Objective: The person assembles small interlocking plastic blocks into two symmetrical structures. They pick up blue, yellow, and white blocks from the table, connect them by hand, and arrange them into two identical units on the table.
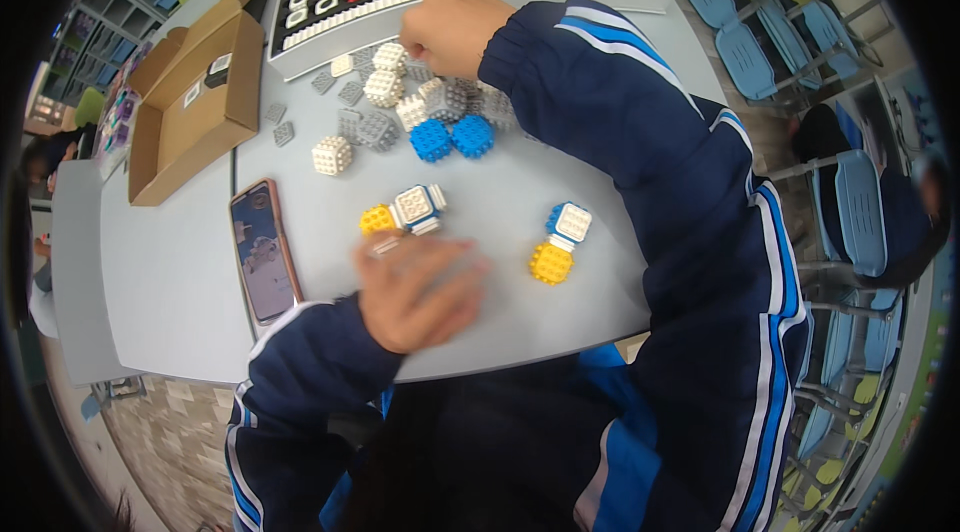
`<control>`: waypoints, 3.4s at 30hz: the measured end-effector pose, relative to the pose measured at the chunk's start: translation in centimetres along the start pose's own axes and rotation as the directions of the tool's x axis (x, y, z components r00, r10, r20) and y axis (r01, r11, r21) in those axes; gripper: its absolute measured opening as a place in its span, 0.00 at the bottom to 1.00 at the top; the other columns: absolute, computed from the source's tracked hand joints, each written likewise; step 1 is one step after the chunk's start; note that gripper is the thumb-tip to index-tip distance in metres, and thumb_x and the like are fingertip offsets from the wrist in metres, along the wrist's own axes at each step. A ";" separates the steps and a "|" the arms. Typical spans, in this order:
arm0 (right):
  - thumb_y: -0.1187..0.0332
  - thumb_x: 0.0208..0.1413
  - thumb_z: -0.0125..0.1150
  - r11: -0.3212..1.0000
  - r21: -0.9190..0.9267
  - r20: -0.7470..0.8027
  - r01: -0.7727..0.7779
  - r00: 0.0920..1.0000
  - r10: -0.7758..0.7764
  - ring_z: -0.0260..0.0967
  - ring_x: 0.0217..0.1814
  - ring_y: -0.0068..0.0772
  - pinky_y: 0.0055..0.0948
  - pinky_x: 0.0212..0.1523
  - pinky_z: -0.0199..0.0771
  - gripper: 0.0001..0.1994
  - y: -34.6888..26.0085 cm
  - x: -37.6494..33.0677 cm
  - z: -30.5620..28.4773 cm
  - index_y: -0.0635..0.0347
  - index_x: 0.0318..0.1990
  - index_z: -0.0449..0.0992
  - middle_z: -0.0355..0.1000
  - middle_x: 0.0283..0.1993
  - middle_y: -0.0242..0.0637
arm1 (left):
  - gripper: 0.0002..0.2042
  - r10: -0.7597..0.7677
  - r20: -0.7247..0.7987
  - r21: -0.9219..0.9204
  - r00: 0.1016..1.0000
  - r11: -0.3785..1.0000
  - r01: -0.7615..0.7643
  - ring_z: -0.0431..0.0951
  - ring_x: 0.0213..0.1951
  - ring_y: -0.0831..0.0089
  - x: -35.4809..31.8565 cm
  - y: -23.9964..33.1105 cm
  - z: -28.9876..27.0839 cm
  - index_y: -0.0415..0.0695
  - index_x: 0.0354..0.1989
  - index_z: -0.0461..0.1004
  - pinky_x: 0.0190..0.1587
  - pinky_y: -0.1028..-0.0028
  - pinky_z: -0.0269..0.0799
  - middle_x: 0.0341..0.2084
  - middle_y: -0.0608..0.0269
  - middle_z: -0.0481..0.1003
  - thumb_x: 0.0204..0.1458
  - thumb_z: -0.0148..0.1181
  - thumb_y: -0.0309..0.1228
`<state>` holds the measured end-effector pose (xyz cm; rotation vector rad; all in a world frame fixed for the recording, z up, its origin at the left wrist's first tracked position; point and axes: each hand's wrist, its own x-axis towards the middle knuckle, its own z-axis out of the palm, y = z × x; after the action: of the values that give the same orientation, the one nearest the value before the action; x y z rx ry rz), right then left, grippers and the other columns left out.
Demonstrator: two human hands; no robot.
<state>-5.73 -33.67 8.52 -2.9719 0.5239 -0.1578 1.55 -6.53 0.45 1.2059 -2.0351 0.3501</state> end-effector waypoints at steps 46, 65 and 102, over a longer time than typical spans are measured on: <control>0.72 0.63 0.66 -0.180 0.983 0.015 0.025 0.975 0.220 0.77 0.41 0.26 0.24 0.32 0.77 0.14 -3.1 -16.8 4.5 0.63 0.53 0.74 0.77 0.44 0.37 | 0.22 -0.505 0.393 -0.788 0.768 0.245 0.565 0.72 0.56 0.64 0.9 1.9 2.8 0.38 0.60 0.62 0.62 0.67 0.66 0.56 0.52 0.68 0.59 0.61 0.18; 0.64 0.65 0.65 -0.409 0.874 0.301 -0.262 0.953 0.034 0.76 0.35 0.23 0.22 0.28 0.79 0.17 -3.3 -18.3 6.6 0.64 0.55 0.72 0.71 0.53 0.38 | 0.23 -0.519 0.586 -0.673 0.622 0.117 0.731 0.74 0.52 0.73 1.5 1.7 1.4 0.36 0.61 0.61 0.58 0.72 0.66 0.49 0.55 0.75 0.60 0.63 0.24; 0.60 0.63 0.68 -0.425 0.838 0.253 -0.341 0.934 -0.251 0.80 0.53 0.42 0.36 0.58 0.80 0.29 -3.2 -18.3 7.6 0.68 0.63 0.65 0.72 0.58 0.46 | 0.22 -0.435 0.522 -0.644 0.733 0.362 0.674 0.82 0.43 0.65 1.6 1.4 0.5 0.38 0.56 0.67 0.49 0.71 0.75 0.42 0.52 0.78 0.55 0.69 0.23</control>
<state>-20.87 -23.61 -0.02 -0.9310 0.1594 0.0061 -0.36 -7.08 1.47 1.2465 -1.4702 -1.0690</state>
